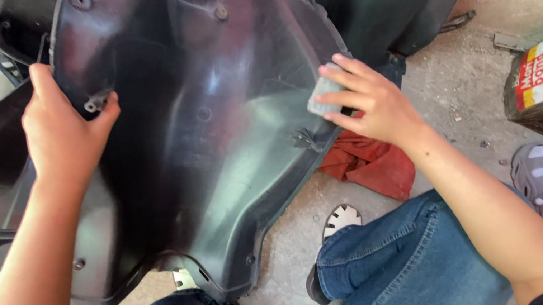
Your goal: The person sits on the floor and sands a black motorcycle fairing with a sanding block. They hold the fairing with one hand and rub the surface with the other, working on different sections of the plastic part.
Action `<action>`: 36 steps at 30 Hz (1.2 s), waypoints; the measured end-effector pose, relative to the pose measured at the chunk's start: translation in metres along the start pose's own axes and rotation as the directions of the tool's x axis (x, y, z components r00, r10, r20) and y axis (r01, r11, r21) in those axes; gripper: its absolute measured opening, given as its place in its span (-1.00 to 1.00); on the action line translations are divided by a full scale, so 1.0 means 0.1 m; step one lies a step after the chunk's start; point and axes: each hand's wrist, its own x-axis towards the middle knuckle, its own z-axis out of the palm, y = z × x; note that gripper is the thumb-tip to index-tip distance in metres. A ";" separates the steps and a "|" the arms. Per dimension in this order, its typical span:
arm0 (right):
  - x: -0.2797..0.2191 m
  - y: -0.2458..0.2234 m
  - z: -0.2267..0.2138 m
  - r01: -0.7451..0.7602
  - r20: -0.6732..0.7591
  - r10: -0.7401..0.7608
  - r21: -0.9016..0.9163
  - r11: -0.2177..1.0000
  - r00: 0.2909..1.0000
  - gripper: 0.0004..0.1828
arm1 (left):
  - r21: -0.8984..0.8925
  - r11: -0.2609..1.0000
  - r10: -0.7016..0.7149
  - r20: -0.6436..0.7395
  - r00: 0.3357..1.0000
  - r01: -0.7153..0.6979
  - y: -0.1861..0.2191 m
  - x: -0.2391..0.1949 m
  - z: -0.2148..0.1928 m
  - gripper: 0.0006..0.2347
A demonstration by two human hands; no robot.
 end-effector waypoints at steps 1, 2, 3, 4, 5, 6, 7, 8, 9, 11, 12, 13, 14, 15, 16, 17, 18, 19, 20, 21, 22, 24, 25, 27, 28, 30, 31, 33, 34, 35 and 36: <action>-0.02 -0.03 0.00 -0.002 -0.001 0.002 -0.004 1.000 1.000 -0.66 | -0.003 1.000 0.003 -0.001 1.000 -0.003 0.03 0.01 0.00 -0.43; -0.04 -0.07 0.00 0.006 0.002 -0.006 0.006 1.000 1.000 -0.63 | -0.012 0.997 -0.069 0.042 0.997 0.070 0.06 0.02 -0.01 -0.43; -0.01 -0.10 0.01 0.020 0.001 -0.020 0.017 1.000 1.000 -0.59 | -0.015 0.990 -0.141 0.080 0.987 0.143 0.06 0.05 -0.04 -0.43; -0.02 -0.08 0.03 0.025 -0.003 -0.025 0.013 1.000 1.000 -0.59 | -0.015 0.990 -0.139 0.072 0.988 0.141 0.02 0.05 -0.01 -0.43; -0.03 -0.06 0.06 0.080 0.033 -0.080 0.005 0.997 0.996 -0.58 | 0.002 0.999 -0.046 0.009 0.999 0.046 -0.02 0.05 0.00 -0.42; -0.04 -0.05 0.11 0.134 0.069 -0.134 -0.001 0.991 0.989 -0.56 | 0.025 0.999 0.049 -0.052 0.997 -0.048 -0.07 0.04 0.02 -0.41; -0.01 -0.02 0.07 0.136 0.068 -0.136 0.003 0.991 0.988 -0.56 | 0.029 0.999 0.047 -0.051 0.998 -0.046 -0.03 0.05 0.00 -0.41; 0.03 0.01 0.04 0.111 0.040 -0.111 0.003 0.994 0.993 -0.57 | -0.019 0.999 0.045 -0.041 0.998 -0.046 0.01 0.05 -0.01 -0.43; 0.03 0.03 0.01 0.081 0.020 -0.081 0.008 0.997 0.997 -0.57 | -0.070 0.997 0.039 -0.023 0.999 -0.040 0.06 0.02 -0.01 -0.46; 0.00 -0.02 0.02 0.072 -0.008 -0.072 0.007 0.997 0.997 -0.58 | -0.070 0.994 -0.084 0.042 0.996 0.087 0.13 0.03 -0.05 -0.46; 0.00 -0.04 0.01 0.067 -0.042 -0.067 -0.002 0.998 0.997 -0.58 | -0.065 0.977 -0.198 0.099 0.975 0.205 0.17 0.06 -0.07 -0.47; -0.02 -0.03 0.04 0.072 -0.052 -0.072 -0.009 0.997 0.996 -0.58 | -0.064 0.978 -0.191 0.088 0.978 0.197 0.14 0.06 -0.05 -0.47; -0.04 -0.01 0.07 0.121 0.003 -0.121 0.009 0.993 0.993 -0.57 | -0.065 0.995 -0.072 0.008 0.997 0.072 0.10 0.07 -0.04 -0.45; -0.07 0.00 0.12 0.169 0.060 -0.170 0.034 0.985 0.984 -0.56 | -0.054 0.997 0.046 -0.066 0.997 -0.049 0.04 0.05 -0.02 -0.43; -0.02 0.03 0.10 0.174 0.055 -0.175 0.033 0.984 0.983 -0.56 | -0.050 0.997 0.048 -0.072 0.996 -0.051 0.04 0.08 -0.03 -0.43; -0.01 0.03 0.08 0.133 0.050 -0.134 0.029 0.991 0.990 -0.56 | -0.057 0.998 0.007 -0.027 1.000 -0.008 0.05 0.07 -0.03 -0.43; -0.01 0.04 0.06 0.091 0.046 -0.092 0.026 0.996 0.995 -0.56 | -0.063 0.997 -0.034 0.018 0.999 0.035 0.06 0.06 -0.02 -0.43; -0.03 -0.01 0.07 0.086 0.054 -0.087 0.032 0.996 0.995 -0.56 | -0.065 0.997 -0.040 0.028 0.999 0.042 0.05 0.03 0.00 -0.43; -0.06 -0.06 0.07 0.082 0.031 -0.083 0.026 0.996 0.996 -0.56 | -0.065 0.996 -0.063 0.035 0.997 0.065 0.04 -0.01 0.00 -0.46; -0.02 -0.07 0.05 0.086 -0.006 -0.086 0.009 0.996 0.996 -0.56 | -0.065 0.995 -0.076 0.025 0.997 0.078 0.02 0.05 0.00 -0.48; -0.04 -0.08 0.05 0.088 -0.009 -0.088 0.003 0.996 0.996 -0.56 | -0.067 0.995 -0.072 0.019 0.997 0.073 0.00 0.06 0.02 -0.48; -0.05 -0.10 0.08 0.177 0.085 -0.180 0.042 0.983 0.980 -0.58 | -0.009 1.000 -0.006 -0.036 0.999 0.005 -0.09 0.07 0.05 -0.38; -0.05 -0.08 0.06 0.178 0.084 -0.181 0.042 0.983 0.980 -0.58 | -0.009 1.000 -0.006 -0.037 0.999 0.005 -0.06 0.08 0.03 -0.38; -0.07 -0.04 0.03 0.057 0.033 -0.059 0.055 0.997 0.998 -0.65 | -0.073 0.997 -0.009 -0.013 1.000 0.008 -0.01 0.06 0.01 -0.43; -0.10 -0.08 0.07 0.052 0.039 -0.055 0.059 0.997 0.998 -0.65 | -0.074 0.997 -0.012 -0.005 1.000 0.012 -0.01 0.04 0.01 -0.43; -0.15 -0.14 0.09 -0.010 -0.024 0.011 0.070 0.998 1.000 -0.71 | -0.069 0.996 -0.055 0.019 0.998 0.056 0.02 0.06 0.01 -0.45; -0.13 -0.13 0.09 -0.003 -0.029 0.005 0.064 0.998 1.000 -0.71 | -0.069 0.996 -0.052 0.010 0.999 0.053 0.01 0.07 0.02 -0.45; -0.12 -0.14 0.09 0.046 0.058 -0.051 0.088 0.995 0.997 -0.74 | -0.053 0.999 -0.013 -0.019 1.000 0.012 -0.03 0.07 0.04 -0.44; -0.09 -0.10 0.07 0.049 0.055 -0.054 0.086 0.995 0.997 -0.74 | -0.052 0.999 -0.012 -0.023 1.000 0.010 -0.02 0.09 0.04 -0.44; -0.08 -0.07 0.05 -0.007 0.025 0.005 0.081 0.997 1.000 -0.74 | -0.057 0.998 -0.001 -0.025 1.000 0.000 0.00 0.08 0.04 -0.44; -0.08 -0.04 0.03 -0.064 -0.006 0.064 0.077 0.995 0.998 -0.73 | -0.063 0.998 0.009 -0.028 1.000 -0.010 0.01 0.07 0.04 -0.44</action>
